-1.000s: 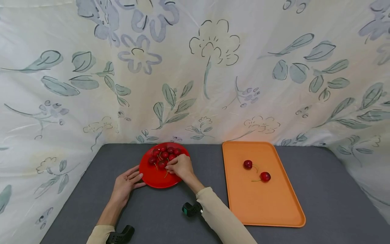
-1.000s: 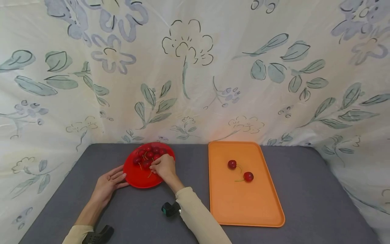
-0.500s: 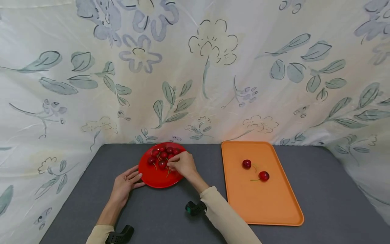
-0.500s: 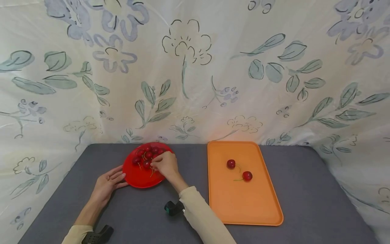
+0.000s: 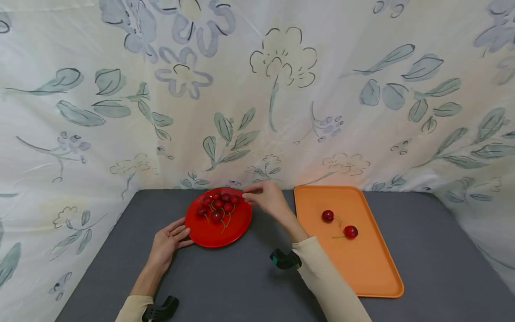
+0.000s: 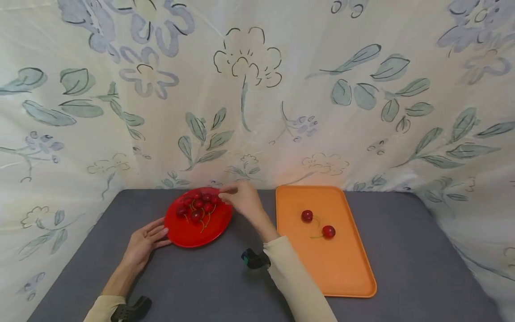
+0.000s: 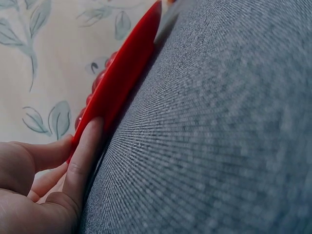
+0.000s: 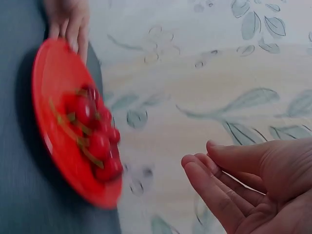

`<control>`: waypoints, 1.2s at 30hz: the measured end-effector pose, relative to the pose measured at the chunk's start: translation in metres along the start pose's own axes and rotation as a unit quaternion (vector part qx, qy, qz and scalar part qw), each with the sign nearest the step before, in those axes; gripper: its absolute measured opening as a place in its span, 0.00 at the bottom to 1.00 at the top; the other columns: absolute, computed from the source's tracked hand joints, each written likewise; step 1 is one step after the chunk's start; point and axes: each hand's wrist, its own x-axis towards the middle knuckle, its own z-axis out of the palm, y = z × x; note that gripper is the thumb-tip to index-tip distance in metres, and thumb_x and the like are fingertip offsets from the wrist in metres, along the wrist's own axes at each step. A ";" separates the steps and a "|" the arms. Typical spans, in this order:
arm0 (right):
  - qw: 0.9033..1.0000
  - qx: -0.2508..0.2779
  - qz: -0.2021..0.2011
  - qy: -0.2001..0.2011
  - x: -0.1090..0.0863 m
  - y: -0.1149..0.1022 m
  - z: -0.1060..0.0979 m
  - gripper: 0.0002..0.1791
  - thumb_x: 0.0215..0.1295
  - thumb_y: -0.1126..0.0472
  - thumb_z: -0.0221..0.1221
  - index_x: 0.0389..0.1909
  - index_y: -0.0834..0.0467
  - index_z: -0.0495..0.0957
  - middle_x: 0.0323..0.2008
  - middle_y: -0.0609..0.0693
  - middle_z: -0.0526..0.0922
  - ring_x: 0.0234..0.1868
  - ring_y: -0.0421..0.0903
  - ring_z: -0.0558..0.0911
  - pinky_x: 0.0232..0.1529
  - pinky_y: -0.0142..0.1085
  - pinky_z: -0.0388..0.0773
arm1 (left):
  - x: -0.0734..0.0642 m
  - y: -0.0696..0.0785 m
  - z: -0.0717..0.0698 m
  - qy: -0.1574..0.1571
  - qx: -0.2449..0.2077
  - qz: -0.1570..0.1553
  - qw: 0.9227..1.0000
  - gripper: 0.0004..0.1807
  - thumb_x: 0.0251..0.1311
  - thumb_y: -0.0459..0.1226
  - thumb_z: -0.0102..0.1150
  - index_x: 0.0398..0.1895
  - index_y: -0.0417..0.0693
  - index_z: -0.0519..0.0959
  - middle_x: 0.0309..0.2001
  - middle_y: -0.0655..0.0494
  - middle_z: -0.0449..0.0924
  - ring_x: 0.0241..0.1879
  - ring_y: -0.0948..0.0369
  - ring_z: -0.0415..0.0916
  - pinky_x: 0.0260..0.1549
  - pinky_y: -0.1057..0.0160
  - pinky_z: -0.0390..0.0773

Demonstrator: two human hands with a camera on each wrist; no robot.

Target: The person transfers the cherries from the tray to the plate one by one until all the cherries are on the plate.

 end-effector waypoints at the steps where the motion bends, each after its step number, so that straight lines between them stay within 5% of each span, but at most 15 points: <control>1: 1.000 -0.011 -0.006 0.005 -0.002 0.002 -0.008 0.11 0.61 0.67 0.66 0.43 0.66 0.86 0.36 0.58 0.87 0.36 0.55 0.87 0.39 0.39 0.87 | 0.000 -0.001 0.001 0.000 -0.001 0.001 1.000 0.29 0.71 0.32 0.52 0.73 0.38 0.60 0.63 0.37 0.70 0.45 0.68 0.80 0.44 0.60 0.85; 11: 0.997 -0.072 -0.023 0.031 -0.032 0.039 -0.089 0.14 0.66 0.64 0.63 0.48 0.68 0.83 0.44 0.63 0.85 0.40 0.56 0.86 0.43 0.42 0.86 | 0.002 -0.006 -0.001 0.000 -0.003 0.005 1.000 0.29 0.71 0.32 0.52 0.73 0.38 0.60 0.65 0.35 0.67 0.45 0.69 0.80 0.44 0.59 0.85; 17: 0.994 -0.094 0.015 0.057 -0.051 0.064 -0.137 0.18 0.68 0.62 0.61 0.53 0.70 0.80 0.47 0.65 0.83 0.45 0.61 0.84 0.46 0.49 0.84 | 0.001 -0.005 -0.003 -0.010 -0.001 0.008 1.000 0.30 0.71 0.33 0.52 0.74 0.38 0.59 0.65 0.33 0.65 0.45 0.69 0.80 0.45 0.59 0.84; 21: 0.981 -0.175 0.039 0.070 -0.064 0.072 -0.162 0.20 0.68 0.59 0.62 0.55 0.68 0.80 0.51 0.65 0.82 0.45 0.60 0.84 0.43 0.50 0.84 | 0.002 -0.005 -0.003 -0.011 -0.003 0.007 1.000 0.30 0.71 0.33 0.52 0.74 0.37 0.59 0.66 0.33 0.65 0.45 0.69 0.80 0.45 0.59 0.84; 28: 0.954 -0.287 0.072 0.050 -0.083 0.089 -0.186 0.19 0.65 0.58 0.64 0.51 0.67 0.82 0.48 0.64 0.83 0.46 0.62 0.83 0.45 0.54 0.82 | 0.005 -0.007 -0.003 -0.012 -0.006 0.012 1.000 0.30 0.71 0.33 0.52 0.74 0.37 0.58 0.66 0.33 0.64 0.46 0.70 0.79 0.45 0.59 0.84; 36: 0.954 -0.278 0.111 0.001 -0.086 0.105 -0.198 0.18 0.63 0.57 0.66 0.47 0.67 0.84 0.37 0.58 0.87 0.35 0.50 0.84 0.31 0.37 0.80 | 0.005 -0.006 -0.001 -0.009 -0.002 0.008 1.000 0.30 0.72 0.32 0.51 0.74 0.38 0.58 0.66 0.33 0.64 0.46 0.70 0.79 0.45 0.59 0.84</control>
